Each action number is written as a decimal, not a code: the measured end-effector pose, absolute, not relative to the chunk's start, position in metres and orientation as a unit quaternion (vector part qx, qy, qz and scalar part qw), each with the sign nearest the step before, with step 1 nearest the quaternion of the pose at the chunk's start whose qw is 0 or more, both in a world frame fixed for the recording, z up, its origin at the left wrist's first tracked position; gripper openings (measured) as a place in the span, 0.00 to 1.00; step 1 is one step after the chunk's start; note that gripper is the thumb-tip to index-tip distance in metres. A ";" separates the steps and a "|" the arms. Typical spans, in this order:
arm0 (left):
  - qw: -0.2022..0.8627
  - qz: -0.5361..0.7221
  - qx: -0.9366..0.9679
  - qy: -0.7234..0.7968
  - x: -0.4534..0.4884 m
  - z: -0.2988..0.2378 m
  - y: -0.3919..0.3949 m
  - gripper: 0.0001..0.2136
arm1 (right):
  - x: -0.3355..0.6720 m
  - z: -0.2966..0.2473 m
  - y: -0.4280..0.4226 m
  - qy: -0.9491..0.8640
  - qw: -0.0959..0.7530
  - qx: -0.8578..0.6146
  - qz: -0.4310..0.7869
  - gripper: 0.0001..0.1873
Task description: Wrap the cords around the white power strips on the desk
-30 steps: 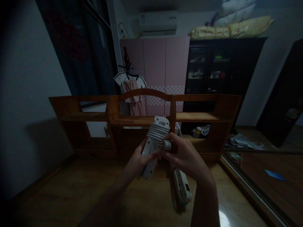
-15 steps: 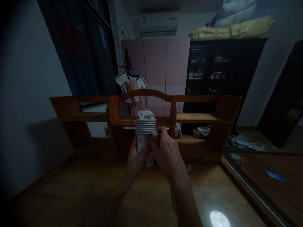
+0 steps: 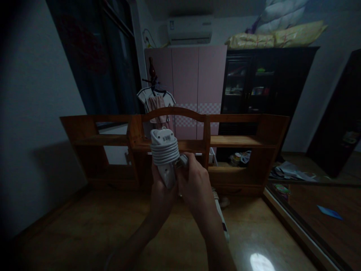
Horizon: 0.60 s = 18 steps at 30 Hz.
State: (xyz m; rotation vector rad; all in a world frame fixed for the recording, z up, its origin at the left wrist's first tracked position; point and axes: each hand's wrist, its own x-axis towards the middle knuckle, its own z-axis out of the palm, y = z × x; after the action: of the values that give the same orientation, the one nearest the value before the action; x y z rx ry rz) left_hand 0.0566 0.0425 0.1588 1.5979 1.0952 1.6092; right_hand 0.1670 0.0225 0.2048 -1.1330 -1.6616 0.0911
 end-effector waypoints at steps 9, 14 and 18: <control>0.295 0.627 0.617 0.374 0.056 0.158 0.044 0.37 | 0.172 0.213 0.012 -0.728 0.495 -0.473 0.018 0.21; 0.318 0.637 0.609 0.351 0.055 0.164 0.039 0.31 | 0.166 0.209 0.019 -0.708 0.500 -0.497 -0.039 0.18; 0.319 0.620 0.624 0.354 0.051 0.170 0.035 0.32 | 0.165 0.207 0.021 -0.701 0.503 -0.502 -0.060 0.18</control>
State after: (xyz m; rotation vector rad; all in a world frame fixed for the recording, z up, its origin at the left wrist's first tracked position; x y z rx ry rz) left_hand 0.0505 0.0352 0.1699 1.6406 0.9304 1.6300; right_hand 0.1654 0.0205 0.2074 -1.2132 -1.6934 -0.1437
